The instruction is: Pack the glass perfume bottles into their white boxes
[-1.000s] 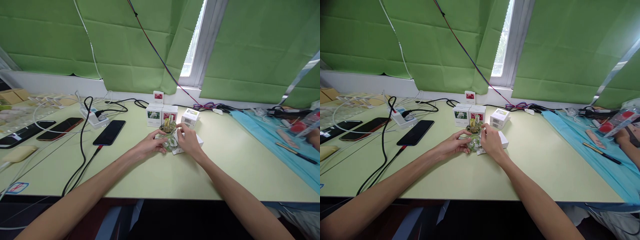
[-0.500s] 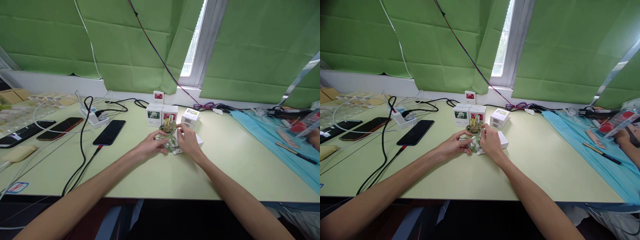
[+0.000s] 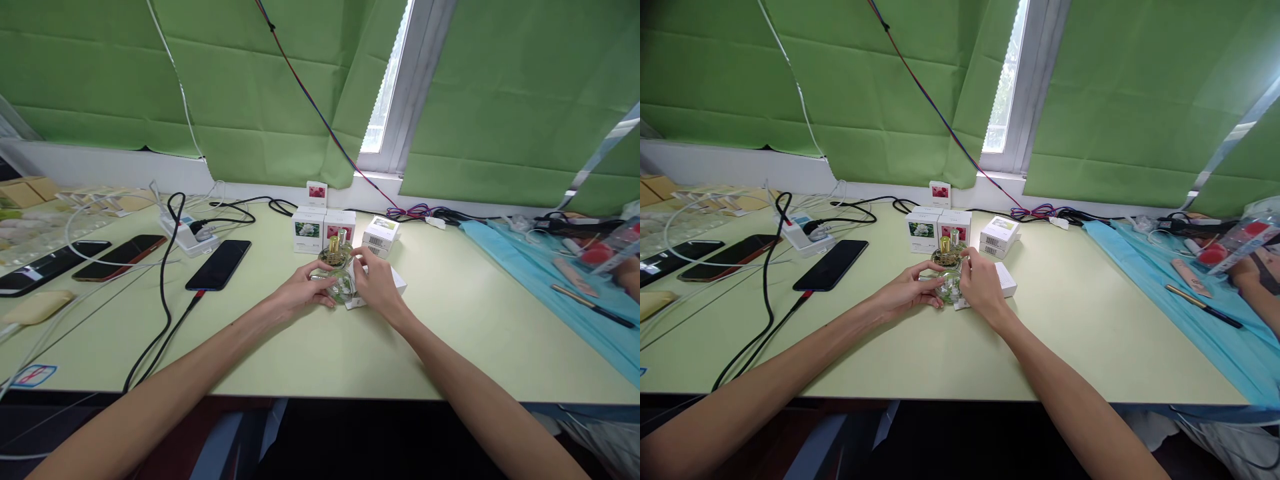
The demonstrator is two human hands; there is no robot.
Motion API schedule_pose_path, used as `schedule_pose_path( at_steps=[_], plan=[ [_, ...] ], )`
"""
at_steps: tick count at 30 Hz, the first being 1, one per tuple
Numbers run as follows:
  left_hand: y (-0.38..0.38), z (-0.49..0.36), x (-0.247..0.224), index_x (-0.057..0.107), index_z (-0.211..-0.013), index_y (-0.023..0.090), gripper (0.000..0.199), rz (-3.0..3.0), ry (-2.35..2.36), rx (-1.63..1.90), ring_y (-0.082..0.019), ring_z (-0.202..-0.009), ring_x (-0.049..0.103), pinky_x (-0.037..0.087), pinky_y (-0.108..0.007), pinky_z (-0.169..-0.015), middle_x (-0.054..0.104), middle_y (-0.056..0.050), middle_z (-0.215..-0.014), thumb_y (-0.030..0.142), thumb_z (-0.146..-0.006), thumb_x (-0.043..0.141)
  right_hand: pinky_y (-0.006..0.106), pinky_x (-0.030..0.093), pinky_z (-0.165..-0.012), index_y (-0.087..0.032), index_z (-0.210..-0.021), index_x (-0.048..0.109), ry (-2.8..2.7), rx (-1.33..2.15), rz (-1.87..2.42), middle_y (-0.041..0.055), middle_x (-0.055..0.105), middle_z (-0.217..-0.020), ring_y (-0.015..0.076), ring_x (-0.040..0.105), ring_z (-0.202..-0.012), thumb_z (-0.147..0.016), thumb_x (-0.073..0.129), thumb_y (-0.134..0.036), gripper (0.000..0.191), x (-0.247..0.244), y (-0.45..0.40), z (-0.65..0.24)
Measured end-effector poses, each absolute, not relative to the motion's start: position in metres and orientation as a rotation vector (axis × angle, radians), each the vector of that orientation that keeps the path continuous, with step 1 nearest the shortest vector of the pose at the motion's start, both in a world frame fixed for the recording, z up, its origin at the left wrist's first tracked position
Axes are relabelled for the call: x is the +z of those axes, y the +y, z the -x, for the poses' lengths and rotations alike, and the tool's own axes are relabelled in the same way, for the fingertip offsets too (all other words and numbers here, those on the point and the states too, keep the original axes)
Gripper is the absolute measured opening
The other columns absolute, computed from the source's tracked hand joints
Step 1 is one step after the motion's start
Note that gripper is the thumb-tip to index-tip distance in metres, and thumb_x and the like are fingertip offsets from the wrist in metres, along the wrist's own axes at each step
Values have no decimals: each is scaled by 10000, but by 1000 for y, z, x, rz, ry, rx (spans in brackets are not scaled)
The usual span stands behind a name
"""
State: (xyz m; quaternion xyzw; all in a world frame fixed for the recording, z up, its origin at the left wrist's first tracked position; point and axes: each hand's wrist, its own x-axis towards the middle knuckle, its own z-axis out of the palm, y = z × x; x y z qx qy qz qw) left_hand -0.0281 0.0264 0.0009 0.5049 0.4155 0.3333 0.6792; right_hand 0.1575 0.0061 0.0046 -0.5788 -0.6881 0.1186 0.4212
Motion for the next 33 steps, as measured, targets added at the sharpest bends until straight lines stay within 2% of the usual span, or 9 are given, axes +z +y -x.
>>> schedule_pose_path(
  at_steps=[12, 17, 23, 33],
  plan=[
    [20, 23, 5, 557, -1024, 168, 357, -1105, 976, 768, -151, -566, 715, 601, -260, -642, 755, -73, -708, 263, -823, 836, 294, 433, -655, -182, -1097, 649, -1726, 278, 1433, 68, 729, -830, 201, 625, -650, -946, 417, -203, 278, 3, 6, -157],
    [17, 21, 8, 585, -1048, 165, 329, -1106, 1002, 748, -156, -591, 729, 628, -292, -707, 756, -69, -720, 262, -840, 821, 308, 442, -682, -182, -1103, 648, -1727, 269, 1446, 78, 740, -858, 214, 636, -677, -951, 416, -217, 280, 3, 6, -157],
    [19, 21, 4, 633, -1116, 155, 406, -1133, 994, 748, -184, -639, 756, 646, -330, -758, 771, -94, -788, 305, -808, 851, 318, 452, -684, -194, -1073, 653, -1713, 257, 1436, 77, 738, -832, 227, 647, -692, -936, 416, -209, 274, 4, 5, -156],
    [17, 18, 3, 638, -1113, 149, 385, -1115, 1035, 778, -170, -601, 737, 636, -299, -701, 764, -82, -725, 284, -816, 843, 313, 451, -676, -178, -1103, 647, -1724, 277, 1445, 88, 741, -861, 219, 644, -679, -948, 401, -226, 295, 2, 6, -156]
  ],
)
